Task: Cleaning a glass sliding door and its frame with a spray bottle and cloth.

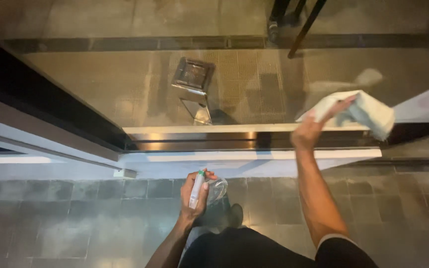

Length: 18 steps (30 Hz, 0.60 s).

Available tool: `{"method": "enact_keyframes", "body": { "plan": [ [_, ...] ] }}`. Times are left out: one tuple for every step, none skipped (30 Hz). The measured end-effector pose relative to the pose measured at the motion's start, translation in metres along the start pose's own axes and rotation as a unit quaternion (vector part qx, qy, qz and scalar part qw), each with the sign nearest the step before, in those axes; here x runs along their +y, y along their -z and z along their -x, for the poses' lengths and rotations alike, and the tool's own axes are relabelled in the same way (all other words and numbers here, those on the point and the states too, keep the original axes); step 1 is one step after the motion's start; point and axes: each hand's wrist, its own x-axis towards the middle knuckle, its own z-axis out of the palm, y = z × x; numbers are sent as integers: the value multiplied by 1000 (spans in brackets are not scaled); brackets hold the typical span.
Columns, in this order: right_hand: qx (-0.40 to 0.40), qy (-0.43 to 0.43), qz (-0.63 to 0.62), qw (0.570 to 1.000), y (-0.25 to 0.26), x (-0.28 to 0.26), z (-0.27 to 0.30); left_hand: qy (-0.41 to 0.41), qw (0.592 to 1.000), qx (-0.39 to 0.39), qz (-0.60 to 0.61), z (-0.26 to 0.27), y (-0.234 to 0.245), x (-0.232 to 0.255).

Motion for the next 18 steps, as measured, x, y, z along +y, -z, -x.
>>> {"method": "enact_keyframes", "body": {
  "plan": [
    [2,3,-3,1000,-11,-15,-3,-4,1000,2,-1,-2,5,-2],
    [13,34,14,999,-27,-31,-6,-24,1000,8,4,-3,11,-3],
    [25,65,31,997,-44,-47,-8,-44,999,14,10,-3,18,-5],
    [15,67,20,997,-55,-55,-5,-40,999,27,3,-2,24,-3],
    [-27,95,21,995,-66,-63,-1,-5,999,41,14,0,32,-3],
    [-67,126,23,990,-78,-72,4,28,998,55,28,1,40,-4],
    [-75,131,14,988,-91,-83,6,30,997,68,25,9,49,-11],
    [-118,158,13,980,-103,-94,6,15,997,68,25,13,57,-17],
    [-161,187,11,969,-114,-103,4,1,997,67,25,17,64,-23],
    [-166,190,4,968,-123,-117,4,2,997,76,22,17,71,-19],
    [-226,229,7,947,-132,-130,5,38,996,84,22,18,77,-14],
    [-283,267,8,921,-141,-145,6,74,993,91,21,19,85,-9],
    [-287,272,1,919,-144,-193,-8,75,992,100,18,22,91,-10],
    [-291,361,85,882,-146,-240,-22,70,992,105,23,23,97,-12],
    [-289,444,168,831,-146,-286,-36,66,991,109,28,25,103,-13],
    [-289,450,160,830,-158,-284,-34,65,991,119,24,27,109,-13],
    [-361,418,142,821,-169,-282,-31,37,991,125,2,30,114,-13],
    [-433,385,124,806,-181,-279,-28,10,991,131,-20,33,120,-14]
  ]
}}
